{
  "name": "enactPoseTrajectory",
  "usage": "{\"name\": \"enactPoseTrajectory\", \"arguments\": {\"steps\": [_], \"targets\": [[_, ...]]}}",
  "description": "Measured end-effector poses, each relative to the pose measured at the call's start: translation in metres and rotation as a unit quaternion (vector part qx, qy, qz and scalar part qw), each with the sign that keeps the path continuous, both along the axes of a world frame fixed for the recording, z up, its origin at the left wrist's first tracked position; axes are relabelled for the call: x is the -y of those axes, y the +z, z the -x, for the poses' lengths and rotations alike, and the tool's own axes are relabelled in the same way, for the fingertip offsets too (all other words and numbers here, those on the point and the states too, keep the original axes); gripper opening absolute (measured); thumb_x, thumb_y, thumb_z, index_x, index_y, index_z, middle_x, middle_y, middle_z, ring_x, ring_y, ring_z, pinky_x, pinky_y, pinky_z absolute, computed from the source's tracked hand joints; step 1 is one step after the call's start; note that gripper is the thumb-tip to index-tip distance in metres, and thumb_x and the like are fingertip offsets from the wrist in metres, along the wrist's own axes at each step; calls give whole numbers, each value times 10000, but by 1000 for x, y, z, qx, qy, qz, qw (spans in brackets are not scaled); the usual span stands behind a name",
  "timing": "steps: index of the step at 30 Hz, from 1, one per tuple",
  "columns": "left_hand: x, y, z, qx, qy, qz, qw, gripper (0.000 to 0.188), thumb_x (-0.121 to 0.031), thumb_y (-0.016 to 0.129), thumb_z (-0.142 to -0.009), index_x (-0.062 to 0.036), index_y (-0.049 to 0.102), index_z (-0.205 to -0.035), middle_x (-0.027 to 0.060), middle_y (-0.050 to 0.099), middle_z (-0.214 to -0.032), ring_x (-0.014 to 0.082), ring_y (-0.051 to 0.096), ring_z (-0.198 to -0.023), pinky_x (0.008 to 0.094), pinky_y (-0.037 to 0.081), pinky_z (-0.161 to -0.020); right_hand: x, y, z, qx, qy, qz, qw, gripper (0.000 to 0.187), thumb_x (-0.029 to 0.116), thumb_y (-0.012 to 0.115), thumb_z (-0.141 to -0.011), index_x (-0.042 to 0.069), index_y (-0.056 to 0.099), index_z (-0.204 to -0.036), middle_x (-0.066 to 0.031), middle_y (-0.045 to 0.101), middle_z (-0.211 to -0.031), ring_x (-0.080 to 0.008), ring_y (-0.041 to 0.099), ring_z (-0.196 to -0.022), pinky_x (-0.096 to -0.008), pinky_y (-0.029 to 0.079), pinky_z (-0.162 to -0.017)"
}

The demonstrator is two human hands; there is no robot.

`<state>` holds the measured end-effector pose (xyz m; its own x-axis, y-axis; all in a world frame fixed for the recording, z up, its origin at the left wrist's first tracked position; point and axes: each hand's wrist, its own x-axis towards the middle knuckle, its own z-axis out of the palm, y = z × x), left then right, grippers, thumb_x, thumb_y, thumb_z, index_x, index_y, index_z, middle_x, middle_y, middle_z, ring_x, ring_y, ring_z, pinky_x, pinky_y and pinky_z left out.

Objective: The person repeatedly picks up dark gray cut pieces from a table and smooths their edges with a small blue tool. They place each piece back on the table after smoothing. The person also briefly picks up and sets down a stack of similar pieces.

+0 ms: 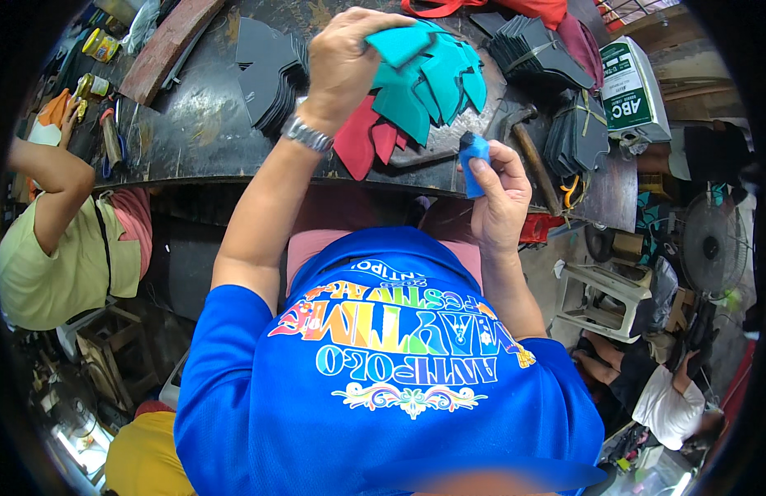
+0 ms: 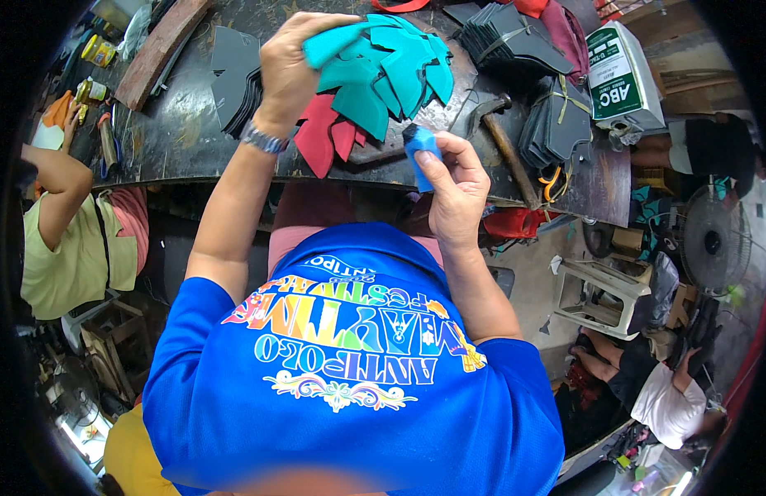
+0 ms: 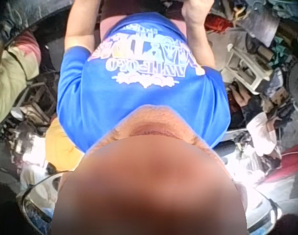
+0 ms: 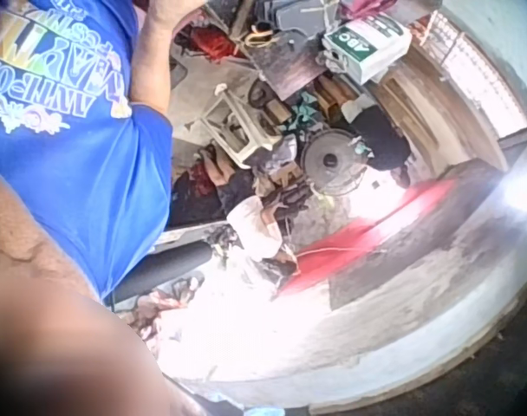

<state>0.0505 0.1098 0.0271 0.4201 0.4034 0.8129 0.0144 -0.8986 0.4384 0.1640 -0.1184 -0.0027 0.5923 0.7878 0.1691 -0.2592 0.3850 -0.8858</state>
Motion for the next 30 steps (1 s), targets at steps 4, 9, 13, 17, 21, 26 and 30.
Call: {"name": "enactPoseTrajectory", "arguments": {"steps": [4,9,13,17,21,26,30], "targets": [[-13,-22,-34,-90,62,-46,993,225,-51,586,-775,-144,743,-905,51,660,-1016,241,645,-895,336,527,-810,5,-3,-4,7,-11,12,1000,236,5,645,-863,11,594,-1093,-79,643,-1029,-152,627,-919,-314,532,-812],[-10,-33,-26,-265,22,-63,962,379,-36,477,-837,-113,614,-1182,91,594,-1183,287,563,-1100,428,398,-1026,2,1,-2,3,6,22,1000,228,-14,669,-834,0,616,-1055,-43,642,-998,-102,585,-926,-250,455,-847],[-19,-15,20,-223,48,-24,973,466,78,477,-796,-98,607,-1207,140,594,-1217,324,540,-1147,393,432,-994,-12,7,-3,21,24,28,999,220,4,675,-836,2,621,-1048,-35,640,-984,-97,586,-903,-241,455,-829],[-46,-5,82,-133,236,22,962,492,-161,684,-800,-55,549,-1260,189,542,-1266,347,512,-1190,393,428,-992,-36,19,1,74,43,26,996,210,30,687,-838,-3,627,-1036,-23,630,-961,-80,575,-866,-221,453,-778],[-72,-22,118,-188,366,178,894,946,-440,804,-681,74,370,-1346,283,523,-1242,394,547,-1133,425,456,-959,-77,33,-1,205,88,55,973,199,73,703,-835,-10,649,-1009,1,623,-904,-64,552,-818,-214,447,-737],[-88,-43,124,-78,156,452,875,1029,-397,861,-614,138,362,-1337,267,602,-1132,282,666,-935,338,560,-765,-154,42,-13,434,44,12,900,219,149,696,-814,-13,665,-959,-70,652,-824,-107,588,-770,-249,460,-707],[-110,-28,129,-172,73,530,827,872,-345,876,-590,116,498,-1228,221,645,-1029,244,674,-876,311,565,-736,-210,31,-9,590,-3,109,800,286,282,668,-784,74,709,-975,-161,688,-873,-297,664,-805,-378,509,-736]]}}
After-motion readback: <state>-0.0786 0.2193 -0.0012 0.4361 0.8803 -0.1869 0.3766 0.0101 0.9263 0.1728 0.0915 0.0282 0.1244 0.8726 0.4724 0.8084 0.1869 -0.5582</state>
